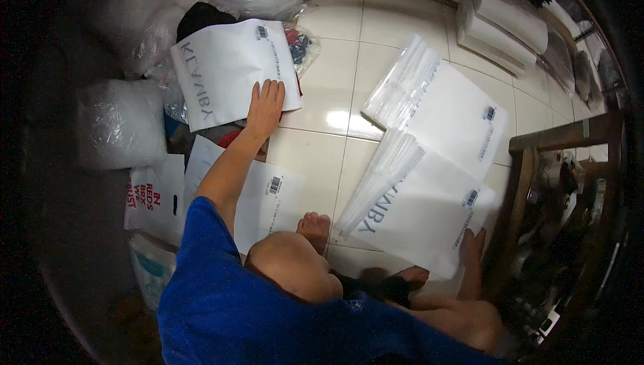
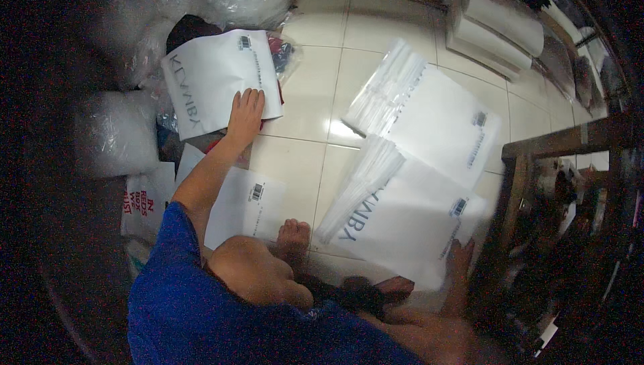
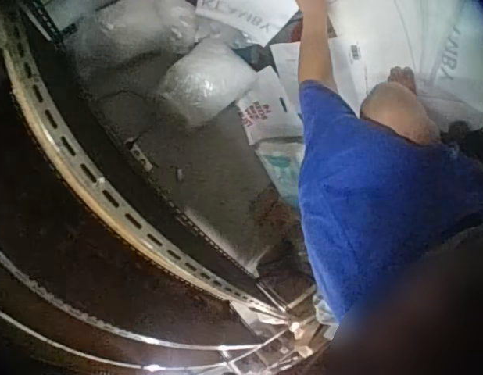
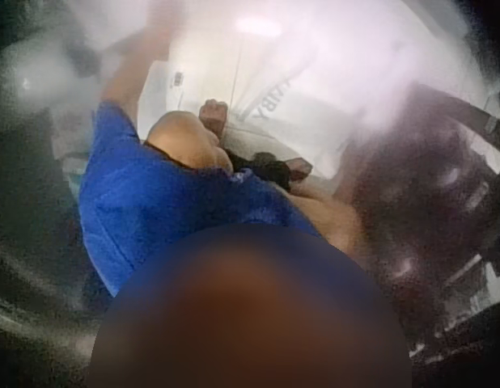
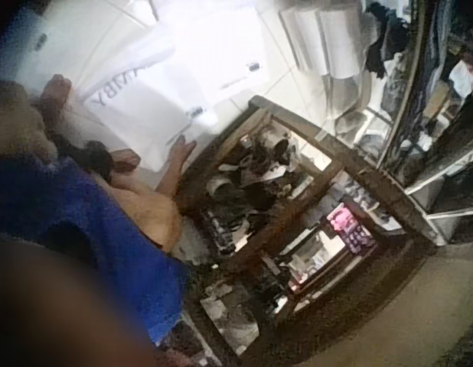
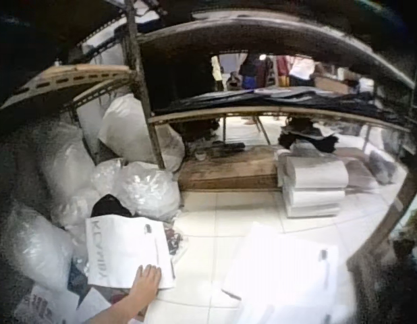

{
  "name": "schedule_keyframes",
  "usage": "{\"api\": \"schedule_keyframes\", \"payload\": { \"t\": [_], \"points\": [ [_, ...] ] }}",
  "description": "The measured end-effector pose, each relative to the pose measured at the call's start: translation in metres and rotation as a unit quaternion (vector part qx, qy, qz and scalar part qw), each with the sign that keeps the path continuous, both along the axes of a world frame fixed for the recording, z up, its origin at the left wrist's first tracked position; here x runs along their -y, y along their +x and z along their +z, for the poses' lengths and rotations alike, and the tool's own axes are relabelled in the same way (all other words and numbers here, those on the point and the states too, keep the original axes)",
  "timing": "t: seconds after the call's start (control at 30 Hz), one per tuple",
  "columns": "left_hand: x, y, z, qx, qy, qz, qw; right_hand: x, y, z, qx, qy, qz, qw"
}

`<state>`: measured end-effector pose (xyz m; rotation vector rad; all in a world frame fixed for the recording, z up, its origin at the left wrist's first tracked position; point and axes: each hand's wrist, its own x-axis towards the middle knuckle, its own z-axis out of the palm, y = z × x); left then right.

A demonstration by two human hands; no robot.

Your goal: The person sits on the floor and repeatedly picks up white poly mailers, aligns them, and stacks them into a neat pile. The person handles the packages one by one, occasionally adjusting the stack to keep it aligned.

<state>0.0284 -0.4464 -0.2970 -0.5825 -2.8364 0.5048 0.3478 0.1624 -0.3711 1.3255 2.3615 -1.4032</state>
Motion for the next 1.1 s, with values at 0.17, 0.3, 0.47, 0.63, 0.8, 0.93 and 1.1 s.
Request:
{"api": "schedule_keyframes", "payload": {
  "t": [0.17, 0.3, 0.47, 0.63, 0.8, 0.93, 1.1],
  "points": [
    [0.018, -0.009, -0.014, -0.026, 0.07, -0.028, 0.997, 0.035, -0.017, 0.043, 0.006, -0.051, -0.033, 0.998],
    [0.025, -0.011, -0.008, -0.05, 0.204, -0.024, 0.977, 0.004, -0.004, 0.01, 0.069, 0.066, 0.031, 0.995],
    [0.036, 0.002, 0.018, -0.095, 0.382, -0.012, 0.919, 0.017, -0.01, 0.017, 0.077, 0.036, -0.026, 0.996],
    [0.037, 0.023, 0.064, -0.169, 0.499, -0.018, 0.85, 0.061, -0.026, 0.049, 0.005, 0.006, -0.087, 0.996],
    [0.021, 0.045, 0.099, -0.197, 0.533, -0.057, 0.821, -0.012, -0.006, -0.007, 0.024, 0.144, 0.016, 0.989],
    [0.002, 0.061, 0.099, -0.207, 0.529, -0.075, 0.819, -0.049, 0.005, -0.039, 0.022, 0.304, 0.147, 0.941],
    [-0.003, 0.067, 0.089, -0.223, 0.594, -0.077, 0.769, 0.036, -0.099, 0.07, -0.147, 0.042, 0.188, 0.97]
  ]
}}
